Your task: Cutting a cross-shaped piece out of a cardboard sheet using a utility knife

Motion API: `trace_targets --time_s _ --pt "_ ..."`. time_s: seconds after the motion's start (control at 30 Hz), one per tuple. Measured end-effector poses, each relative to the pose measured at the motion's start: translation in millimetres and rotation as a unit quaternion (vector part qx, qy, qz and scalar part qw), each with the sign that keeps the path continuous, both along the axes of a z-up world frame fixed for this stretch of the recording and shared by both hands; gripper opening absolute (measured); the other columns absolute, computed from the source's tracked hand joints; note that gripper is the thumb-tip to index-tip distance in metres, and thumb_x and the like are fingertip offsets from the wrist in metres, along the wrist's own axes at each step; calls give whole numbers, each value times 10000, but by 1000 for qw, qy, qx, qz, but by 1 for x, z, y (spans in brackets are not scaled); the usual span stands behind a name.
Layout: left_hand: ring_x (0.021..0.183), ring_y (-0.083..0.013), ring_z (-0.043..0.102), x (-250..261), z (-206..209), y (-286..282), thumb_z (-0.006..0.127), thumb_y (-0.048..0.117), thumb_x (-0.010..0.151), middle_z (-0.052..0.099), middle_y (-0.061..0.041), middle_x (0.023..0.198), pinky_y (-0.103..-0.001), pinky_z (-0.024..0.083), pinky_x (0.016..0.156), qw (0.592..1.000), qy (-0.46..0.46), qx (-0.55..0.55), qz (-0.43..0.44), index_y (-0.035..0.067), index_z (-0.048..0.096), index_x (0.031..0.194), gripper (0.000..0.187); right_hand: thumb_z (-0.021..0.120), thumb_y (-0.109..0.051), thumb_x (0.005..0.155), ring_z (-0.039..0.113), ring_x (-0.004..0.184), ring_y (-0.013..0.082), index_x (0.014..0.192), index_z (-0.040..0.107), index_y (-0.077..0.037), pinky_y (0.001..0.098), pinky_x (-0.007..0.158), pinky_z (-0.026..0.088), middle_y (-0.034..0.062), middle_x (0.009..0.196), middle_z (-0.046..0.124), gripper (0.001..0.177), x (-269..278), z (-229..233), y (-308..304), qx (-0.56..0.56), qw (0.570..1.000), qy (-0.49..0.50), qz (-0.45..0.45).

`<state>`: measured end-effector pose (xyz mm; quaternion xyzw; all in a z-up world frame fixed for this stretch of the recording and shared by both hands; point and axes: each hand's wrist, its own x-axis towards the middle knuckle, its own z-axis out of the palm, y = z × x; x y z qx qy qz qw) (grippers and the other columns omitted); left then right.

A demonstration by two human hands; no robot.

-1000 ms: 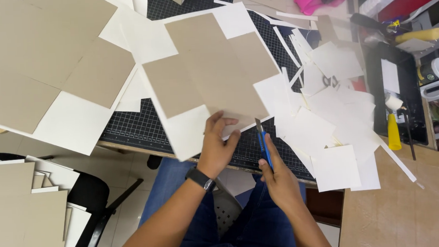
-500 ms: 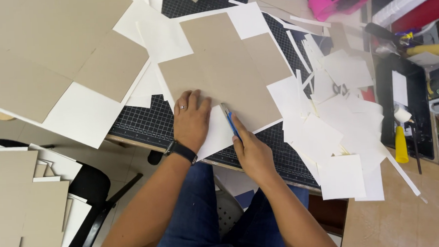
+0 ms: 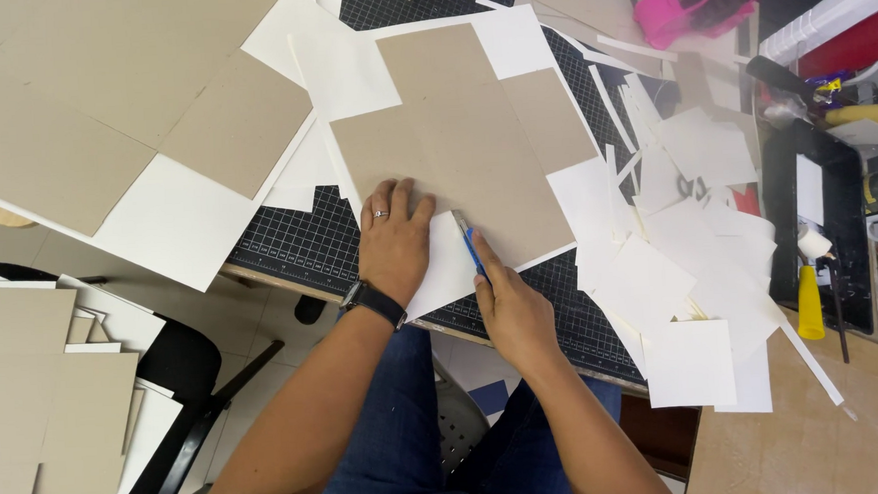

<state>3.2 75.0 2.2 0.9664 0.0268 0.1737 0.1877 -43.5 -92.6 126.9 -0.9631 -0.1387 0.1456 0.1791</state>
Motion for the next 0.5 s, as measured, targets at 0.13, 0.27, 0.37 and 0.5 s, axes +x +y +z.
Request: trace_targets --time_s 0.13,0.27,0.37,0.5 --pt "1455 -338 341 -1 2 1 517 227 1061 511 -105 1426 -492 278 1175 1000 12 -8 -7 222 625 1261 227 377 -213 1078 759 909 431 1641 284 -199 470 684 612 282 1141 715 570 -2 4 8 -35 999 8 2" --pt "1450 -336 344 0 3 1 525 223 1058 511 -102 1423 -495 282 1173 1000 11 -6 -1 220 622 1258 221 342 -201 1083 769 819 396 1643 261 -171 448 629 603 262 1046 727 567 3 -2 11 -82 996 -1 21" --pt "1447 -339 351 -1 3 0 525 226 1060 512 -104 1419 -496 292 1169 1000 5 -4 -3 215 619 1257 219 342 -203 1082 769 769 369 1644 261 -173 429 586 591 241 993 734 568 12 -9 7 -106 994 3 33" --pt "1432 -335 368 2 -1 -1 530 224 1063 524 -104 1404 -491 297 1158 1000 -15 3 6 210 627 1237 199 356 -192 1071 765 777 392 1643 260 -175 434 579 579 261 975 730 580 19 -8 3 -112 992 8 58"
